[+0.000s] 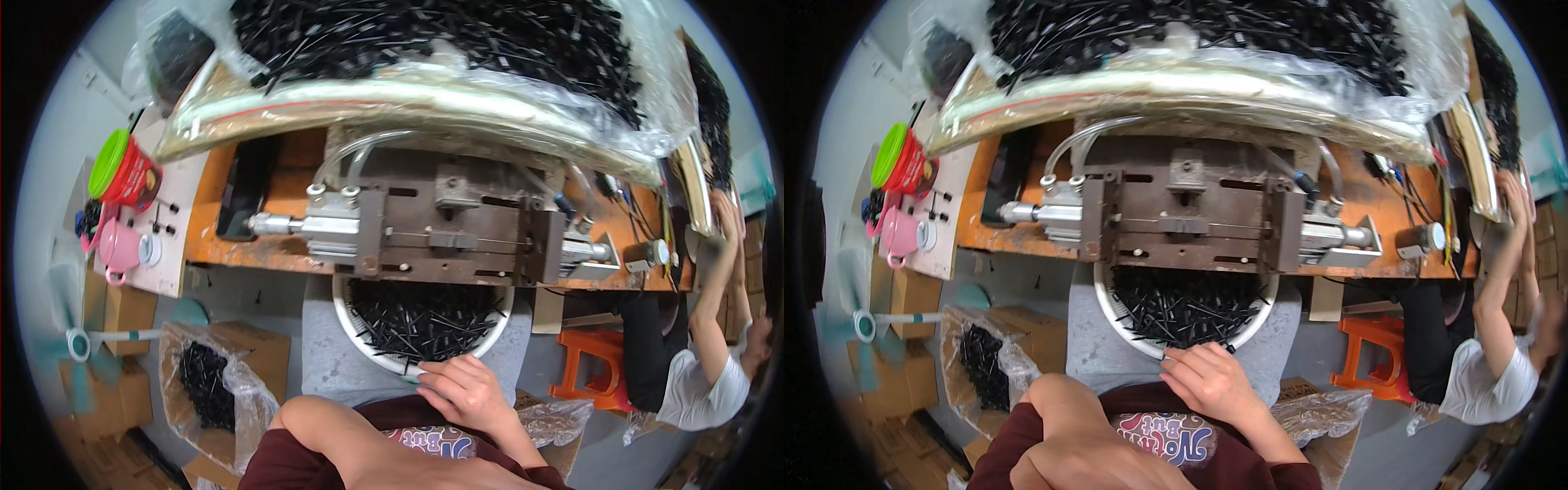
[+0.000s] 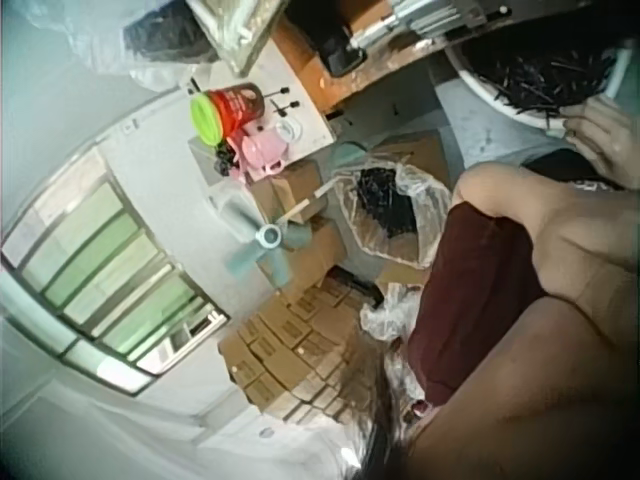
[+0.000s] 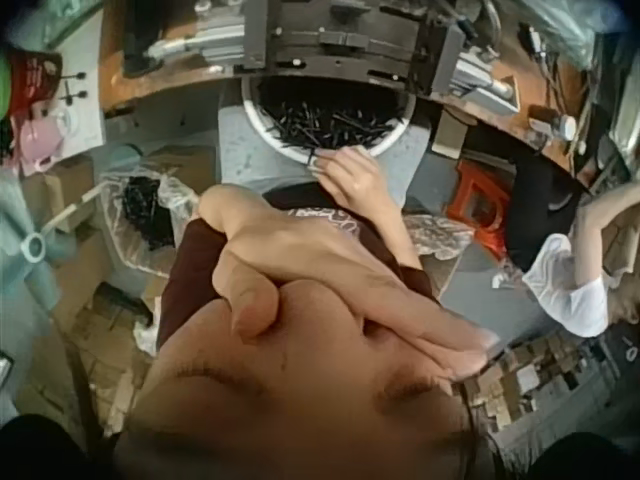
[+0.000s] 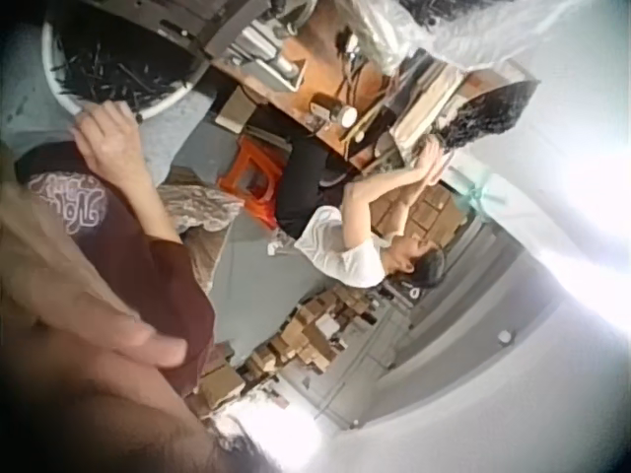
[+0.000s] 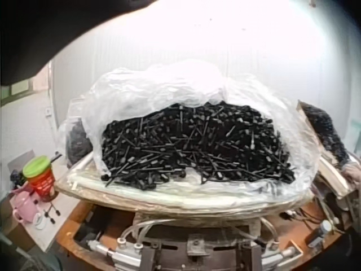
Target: Assembling small black plastic components using a pneumatic clamping tool.
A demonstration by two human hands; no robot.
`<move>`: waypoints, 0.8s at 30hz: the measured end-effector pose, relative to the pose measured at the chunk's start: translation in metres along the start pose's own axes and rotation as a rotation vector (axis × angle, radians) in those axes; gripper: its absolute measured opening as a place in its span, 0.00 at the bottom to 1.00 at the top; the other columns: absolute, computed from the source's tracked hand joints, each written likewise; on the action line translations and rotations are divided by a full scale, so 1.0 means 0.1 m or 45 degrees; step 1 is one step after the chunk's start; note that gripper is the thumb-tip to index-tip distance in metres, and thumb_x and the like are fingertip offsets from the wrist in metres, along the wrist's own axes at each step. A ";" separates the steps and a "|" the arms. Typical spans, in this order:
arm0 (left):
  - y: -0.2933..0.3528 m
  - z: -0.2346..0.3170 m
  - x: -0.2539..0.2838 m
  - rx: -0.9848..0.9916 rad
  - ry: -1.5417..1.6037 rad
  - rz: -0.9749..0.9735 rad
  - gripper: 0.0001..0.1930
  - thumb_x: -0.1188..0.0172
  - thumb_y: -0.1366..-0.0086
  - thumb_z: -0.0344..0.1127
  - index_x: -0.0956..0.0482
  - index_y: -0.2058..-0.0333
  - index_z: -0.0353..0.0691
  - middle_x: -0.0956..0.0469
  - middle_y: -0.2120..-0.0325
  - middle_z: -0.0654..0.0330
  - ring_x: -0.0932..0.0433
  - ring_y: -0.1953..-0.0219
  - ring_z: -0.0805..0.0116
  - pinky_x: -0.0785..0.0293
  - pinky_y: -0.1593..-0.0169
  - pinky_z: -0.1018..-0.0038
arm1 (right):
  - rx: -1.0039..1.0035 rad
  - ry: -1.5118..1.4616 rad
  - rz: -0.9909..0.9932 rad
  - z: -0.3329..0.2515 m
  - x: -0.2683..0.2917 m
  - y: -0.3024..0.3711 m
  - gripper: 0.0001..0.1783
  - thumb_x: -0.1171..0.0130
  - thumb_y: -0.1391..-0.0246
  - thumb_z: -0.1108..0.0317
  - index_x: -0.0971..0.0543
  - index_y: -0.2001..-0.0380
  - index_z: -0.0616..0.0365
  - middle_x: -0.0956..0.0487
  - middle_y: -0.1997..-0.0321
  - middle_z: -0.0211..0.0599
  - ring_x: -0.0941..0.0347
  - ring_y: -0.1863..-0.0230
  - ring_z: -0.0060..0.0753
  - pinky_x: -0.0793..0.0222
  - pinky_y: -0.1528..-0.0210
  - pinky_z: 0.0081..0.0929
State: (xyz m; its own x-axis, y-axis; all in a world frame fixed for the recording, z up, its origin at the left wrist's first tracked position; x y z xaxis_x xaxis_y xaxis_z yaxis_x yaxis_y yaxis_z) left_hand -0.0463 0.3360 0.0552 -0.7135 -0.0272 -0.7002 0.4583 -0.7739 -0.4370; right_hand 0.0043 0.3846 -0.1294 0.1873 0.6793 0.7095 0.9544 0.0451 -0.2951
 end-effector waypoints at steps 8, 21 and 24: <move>0.18 0.15 0.48 -0.329 -0.320 -0.601 0.25 0.54 0.25 0.45 0.20 0.59 0.22 0.17 0.65 0.37 0.16 0.63 0.44 0.26 0.45 0.56 | 0.006 -0.038 0.002 0.01 0.03 -0.04 0.10 0.31 0.54 0.70 0.19 0.67 0.58 0.18 0.59 0.34 0.23 0.65 0.32 0.31 0.62 0.28; 0.28 -0.26 0.47 -0.441 0.704 -0.474 0.15 0.39 0.33 0.45 0.14 0.65 0.38 0.27 0.57 0.49 0.28 0.56 0.63 0.28 0.52 0.71 | 0.038 -0.048 -0.063 -0.09 -0.11 -0.08 0.10 0.30 0.58 0.71 0.18 0.69 0.59 0.17 0.60 0.37 0.23 0.67 0.34 0.33 0.65 0.30; 0.24 -0.31 0.53 -0.652 0.876 -0.460 0.12 0.34 0.37 0.39 0.16 0.67 0.33 0.27 0.57 0.51 0.30 0.55 0.66 0.29 0.48 0.70 | -0.005 -0.066 -0.093 -0.08 -0.09 -0.11 0.10 0.30 0.58 0.72 0.18 0.69 0.59 0.17 0.60 0.37 0.23 0.67 0.34 0.32 0.64 0.30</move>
State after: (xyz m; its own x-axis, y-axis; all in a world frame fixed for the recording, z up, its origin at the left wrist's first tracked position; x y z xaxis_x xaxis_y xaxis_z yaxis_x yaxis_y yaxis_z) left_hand -0.0568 0.3353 -0.0103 -0.4622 0.6690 -0.5821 0.5643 -0.2845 -0.7750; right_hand -0.0056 0.3721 -0.1270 0.1051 0.7115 0.6948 0.9660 0.0930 -0.2414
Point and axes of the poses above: each hand's wrist, its own y-axis away from the middle knuckle, its own x-axis out of the back of the hand, z = x × y, the point moved 7 cm from there along -y, towards the middle knuckle
